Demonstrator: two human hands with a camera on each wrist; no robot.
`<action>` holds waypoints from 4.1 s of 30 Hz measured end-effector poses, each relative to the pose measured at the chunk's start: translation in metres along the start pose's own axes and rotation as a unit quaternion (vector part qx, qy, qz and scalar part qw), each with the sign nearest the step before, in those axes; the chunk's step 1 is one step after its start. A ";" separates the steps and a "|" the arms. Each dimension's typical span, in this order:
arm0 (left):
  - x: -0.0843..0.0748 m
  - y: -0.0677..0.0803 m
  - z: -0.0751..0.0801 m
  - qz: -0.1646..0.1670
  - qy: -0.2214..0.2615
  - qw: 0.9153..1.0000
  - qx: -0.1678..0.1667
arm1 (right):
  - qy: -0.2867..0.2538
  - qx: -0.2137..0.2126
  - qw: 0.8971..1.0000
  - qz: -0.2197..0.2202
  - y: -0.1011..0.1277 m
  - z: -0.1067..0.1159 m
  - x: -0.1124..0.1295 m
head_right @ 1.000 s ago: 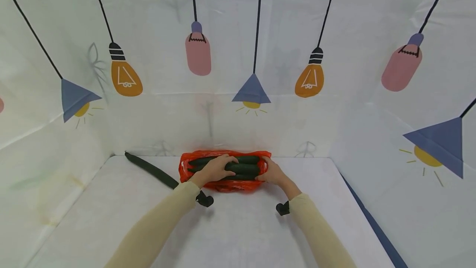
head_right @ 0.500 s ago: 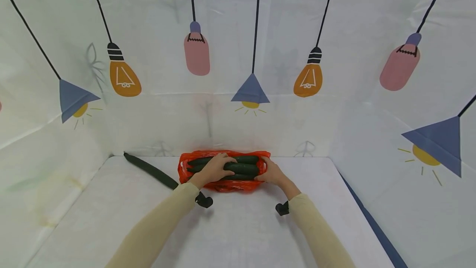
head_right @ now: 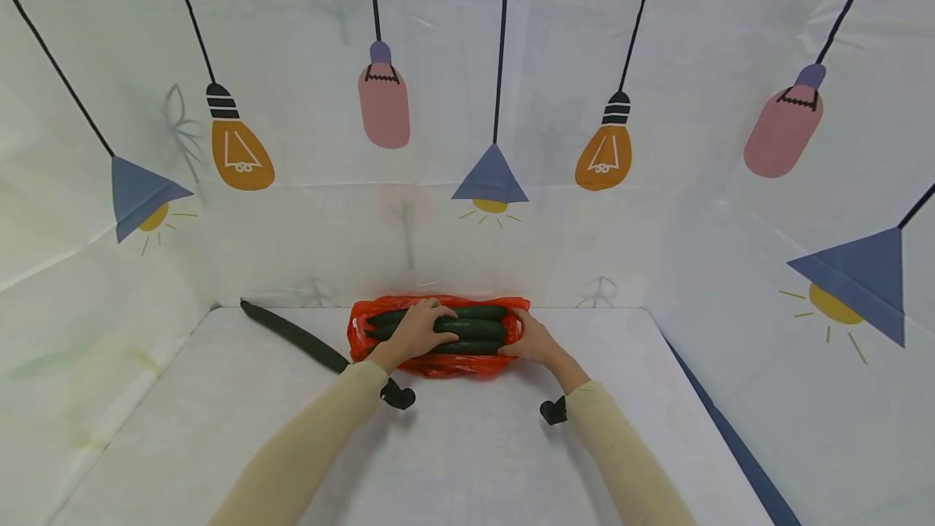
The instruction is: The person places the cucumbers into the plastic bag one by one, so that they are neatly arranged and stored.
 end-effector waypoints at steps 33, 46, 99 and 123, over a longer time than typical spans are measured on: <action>0.048 0.047 0.062 0.007 0.046 0.998 -0.052 | 0.009 0.006 1.000 0.009 0.005 0.004 0.006; 0.070 0.074 0.103 0.037 0.057 0.995 -0.070 | 0.004 0.007 1.000 0.006 0.007 -0.001 0.005; 0.201 0.147 0.121 0.107 -0.122 0.987 0.013 | 0.009 0.005 1.000 0.004 0.013 -0.006 0.007; 0.192 0.181 0.159 0.088 -0.007 0.996 -0.034 | 0.020 -0.002 1.000 0.011 0.008 -0.007 0.000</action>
Point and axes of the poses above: each hand's wrist, its own y-axis away from the middle knuckle, its own z-axis out of the back of the hand, x = y × z, the point moved 9 cm from there along -y, towards the middle knuckle, and after that the axes turned 13 degrees about -x, right-handed, at the moved point
